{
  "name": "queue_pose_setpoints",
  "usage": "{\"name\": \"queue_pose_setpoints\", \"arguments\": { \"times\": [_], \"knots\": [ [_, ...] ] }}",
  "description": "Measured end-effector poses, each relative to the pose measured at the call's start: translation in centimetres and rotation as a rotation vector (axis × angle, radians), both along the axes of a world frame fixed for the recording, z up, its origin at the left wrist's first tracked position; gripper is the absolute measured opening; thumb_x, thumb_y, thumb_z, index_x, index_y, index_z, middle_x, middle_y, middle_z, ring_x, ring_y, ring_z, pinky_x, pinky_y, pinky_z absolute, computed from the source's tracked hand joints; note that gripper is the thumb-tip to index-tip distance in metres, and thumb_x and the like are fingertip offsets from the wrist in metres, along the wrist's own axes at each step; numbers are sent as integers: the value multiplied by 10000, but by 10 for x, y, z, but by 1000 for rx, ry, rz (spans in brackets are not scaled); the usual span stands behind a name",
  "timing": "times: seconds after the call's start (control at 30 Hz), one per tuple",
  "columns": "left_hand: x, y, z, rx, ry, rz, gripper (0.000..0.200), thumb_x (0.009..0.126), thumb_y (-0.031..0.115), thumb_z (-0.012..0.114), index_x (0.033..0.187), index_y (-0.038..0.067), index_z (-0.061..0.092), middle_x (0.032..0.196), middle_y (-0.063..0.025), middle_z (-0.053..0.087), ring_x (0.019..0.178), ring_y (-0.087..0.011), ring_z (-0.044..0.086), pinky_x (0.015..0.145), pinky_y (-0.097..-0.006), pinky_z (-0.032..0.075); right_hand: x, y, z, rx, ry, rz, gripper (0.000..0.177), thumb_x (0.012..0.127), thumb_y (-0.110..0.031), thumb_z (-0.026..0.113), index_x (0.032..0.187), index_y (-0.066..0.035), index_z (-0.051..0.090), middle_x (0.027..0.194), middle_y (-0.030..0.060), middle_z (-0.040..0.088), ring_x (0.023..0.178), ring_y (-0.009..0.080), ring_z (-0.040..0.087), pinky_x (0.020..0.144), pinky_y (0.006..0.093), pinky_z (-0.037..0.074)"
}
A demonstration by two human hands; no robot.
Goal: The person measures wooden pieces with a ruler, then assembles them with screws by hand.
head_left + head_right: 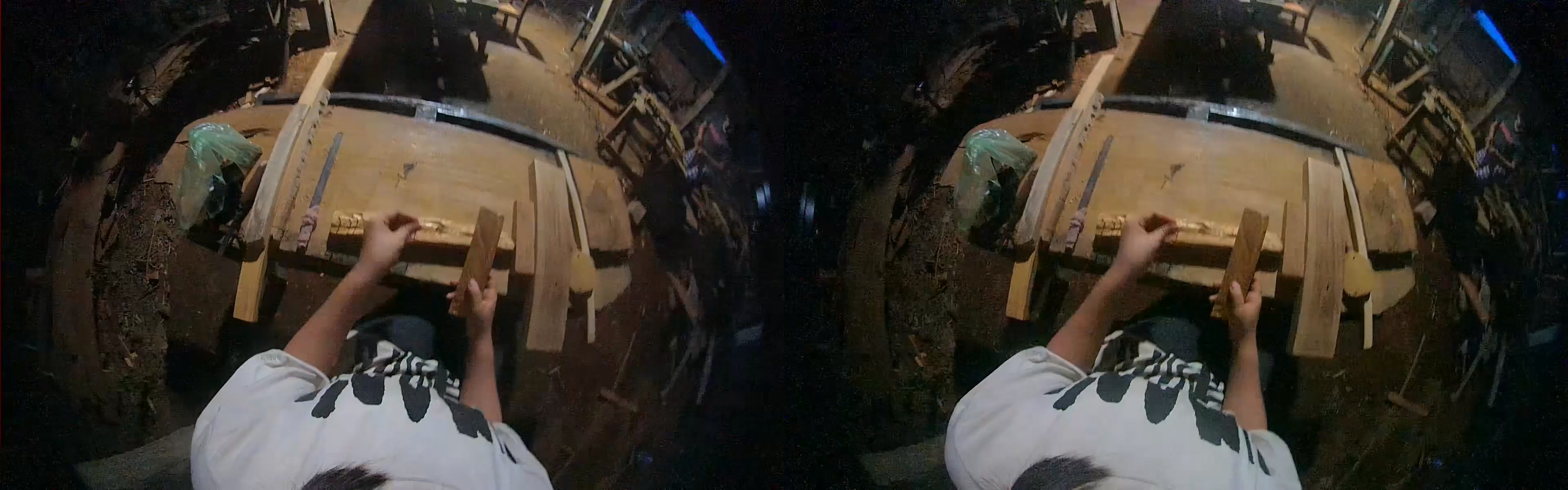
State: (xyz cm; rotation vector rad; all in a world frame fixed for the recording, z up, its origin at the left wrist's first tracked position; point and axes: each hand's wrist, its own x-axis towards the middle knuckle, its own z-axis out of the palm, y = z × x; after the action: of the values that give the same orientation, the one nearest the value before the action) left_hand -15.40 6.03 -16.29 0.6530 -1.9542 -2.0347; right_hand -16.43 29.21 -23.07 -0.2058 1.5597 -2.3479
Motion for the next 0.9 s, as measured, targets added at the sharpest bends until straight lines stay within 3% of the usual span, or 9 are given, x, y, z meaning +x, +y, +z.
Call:
{"name": "queue_pose_setpoints", "arguments": {
  "times": [0.1,0.2,0.3,0.37,0.4,0.47,0.5,0.57,0.9],
  "knots": [
    [-3,-11,5,-240,-43,-17,148,873,120,686,956,0,708,848,-91,726,757,-125,669,656,-276,508,2,5,2,44,-56,36,345,963,-175,532,1228,-25,371,972,177,637,818,241,678,660,373,601],
    [-6,-12,7,-285,-172,-63,151,876,133,699,960,7,706,877,-66,720,798,-116,656,689,-276,500,0,6,-5,21,0,47,349,963,-171,529,1239,-24,374,981,183,637,823,233,680,657,370,600],
    [-10,-13,-9,-344,-20,1,108,848,119,718,924,43,729,849,-81,708,731,-148,654,644,-282,494,3,1,4,33,-4,-8,387,951,-191,551,1245,-12,373,945,187,650,767,235,682,668,357,592],
    [-13,-17,-11,-709,29,97,102,823,167,742,897,97,750,865,-66,691,797,-178,634,722,-322,460,3,4,-1,28,-14,19,370,957,-177,537,1250,-20,375,974,180,639,806,235,681,675,366,596],
    [-15,-19,-13,-710,25,96,102,823,167,742,897,97,750,865,-66,691,797,-178,634,722,-322,460,2,6,-3,21,-19,47,353,964,-163,523,1256,-28,377,1003,174,628,846,234,680,682,374,600],
    [-18,-20,-5,-995,37,85,130,800,261,756,875,155,766,906,-30,675,941,-196,587,853,-383,356,0,8,-5,15,-6,62,350,966,-160,520,1257,-28,377,1008,168,622,865,236,677,690,373,600],
    [-19,-19,-3,-995,33,83,130,800,261,756,875,155,766,906,-30,675,941,-196,587,853,-383,356,0,8,-6,11,11,79,347,968,-157,517,1258,-29,376,1013,163,616,884,237,675,697,372,600],
    [-23,-18,-1,-908,0,-8,182,788,333,750,884,180,769,939,10,673,1029,-189,533,917,-407,235,2,8,-5,23,4,72,344,969,-157,518,1255,-28,377,1012,161,615,893,238,673,702,371,601],
    [-32,-6,-8,-927,-83,-104,106,791,263,757,856,179,762,924,44,665,1026,-151,535,907,-407,221,2,7,-10,30,-5,42,348,967,-155,522,1248,-23,363,1020,173,610,892,233,669,730,373,601]
  ]
}}
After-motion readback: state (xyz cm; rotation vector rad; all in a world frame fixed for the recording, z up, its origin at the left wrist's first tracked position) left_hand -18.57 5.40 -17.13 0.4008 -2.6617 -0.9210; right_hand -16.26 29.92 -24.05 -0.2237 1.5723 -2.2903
